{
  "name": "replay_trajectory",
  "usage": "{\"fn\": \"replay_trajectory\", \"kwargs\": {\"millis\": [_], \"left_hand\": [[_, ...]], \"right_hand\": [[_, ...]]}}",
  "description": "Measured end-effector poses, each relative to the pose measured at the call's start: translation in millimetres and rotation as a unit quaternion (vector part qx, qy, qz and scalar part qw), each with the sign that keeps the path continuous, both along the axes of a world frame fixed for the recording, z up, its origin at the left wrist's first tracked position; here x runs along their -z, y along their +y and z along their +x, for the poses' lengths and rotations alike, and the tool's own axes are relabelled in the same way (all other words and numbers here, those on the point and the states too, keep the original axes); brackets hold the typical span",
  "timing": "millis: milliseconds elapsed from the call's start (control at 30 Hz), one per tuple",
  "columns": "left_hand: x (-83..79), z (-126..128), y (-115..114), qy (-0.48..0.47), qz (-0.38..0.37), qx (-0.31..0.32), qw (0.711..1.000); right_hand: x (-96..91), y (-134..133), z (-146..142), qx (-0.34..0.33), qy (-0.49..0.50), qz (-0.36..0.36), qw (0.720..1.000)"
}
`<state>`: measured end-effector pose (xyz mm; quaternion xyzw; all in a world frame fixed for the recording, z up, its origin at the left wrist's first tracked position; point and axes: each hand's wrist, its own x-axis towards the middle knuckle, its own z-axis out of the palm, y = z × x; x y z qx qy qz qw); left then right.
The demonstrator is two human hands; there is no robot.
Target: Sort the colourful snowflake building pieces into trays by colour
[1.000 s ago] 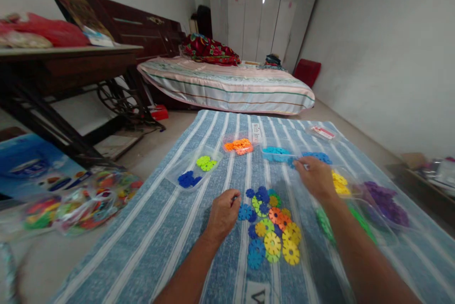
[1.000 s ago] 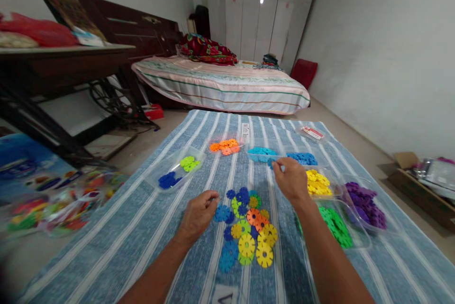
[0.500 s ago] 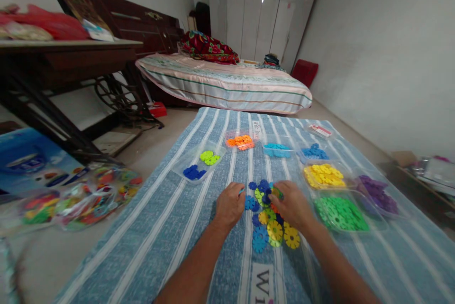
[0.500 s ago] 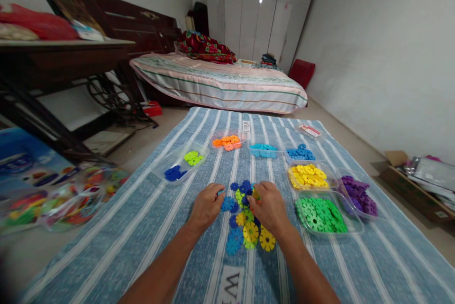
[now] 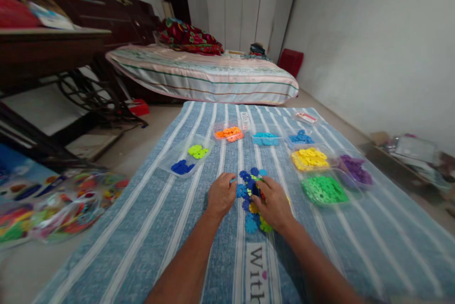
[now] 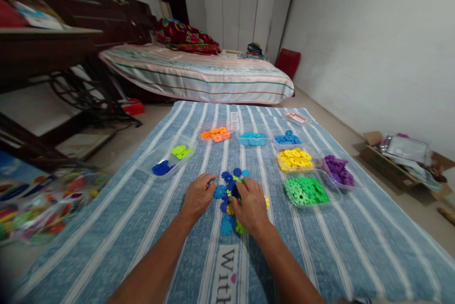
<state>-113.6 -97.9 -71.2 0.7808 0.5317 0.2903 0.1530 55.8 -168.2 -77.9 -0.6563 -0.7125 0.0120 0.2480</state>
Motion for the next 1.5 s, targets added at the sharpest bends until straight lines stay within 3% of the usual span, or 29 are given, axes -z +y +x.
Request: {"fn": "replay_trajectory", "kwargs": {"millis": [167, 233, 567, 767, 933, 1067, 1267, 1500], "left_hand": [[-0.4, 3, 3, 0.013, -0.002, 0.001, 1.0], [-0.4, 4, 4, 0.014, -0.002, -0.001, 1.0], [-1.0, 7, 5, 0.008, 0.013, 0.002, 1.0], [-0.8, 7, 4, 0.007, 0.017, 0.002, 1.0], [-2.7, 8, 2, 0.012, 0.01, 0.003, 1.0], [-3.4, 8, 3, 0.007, 0.008, 0.004, 1.0], [-1.0, 9, 3, -0.003, 0.014, 0.023, 1.0], [-1.7, 10, 2, -0.021, 0.005, 0.027, 0.999]], "right_hand": [[-4.3, -20, 8, 0.136, -0.025, -0.024, 0.99], [-2.9, -23, 8, 0.153, -0.018, -0.044, 0.987], [8.1, -11, -4, 0.116, 0.056, -0.014, 0.992], [9.8, 15, -6, 0.1, 0.09, 0.019, 0.991], [5.8, 32, -13, 0.062, 0.085, -0.007, 0.994], [6.5, 33, -14, 0.003, 0.084, -0.007, 0.996], [4.7, 30, -11, -0.025, 0.088, 0.013, 0.996], [2.5, 14, -9, -0.011, 0.092, 0.013, 0.996]]}}
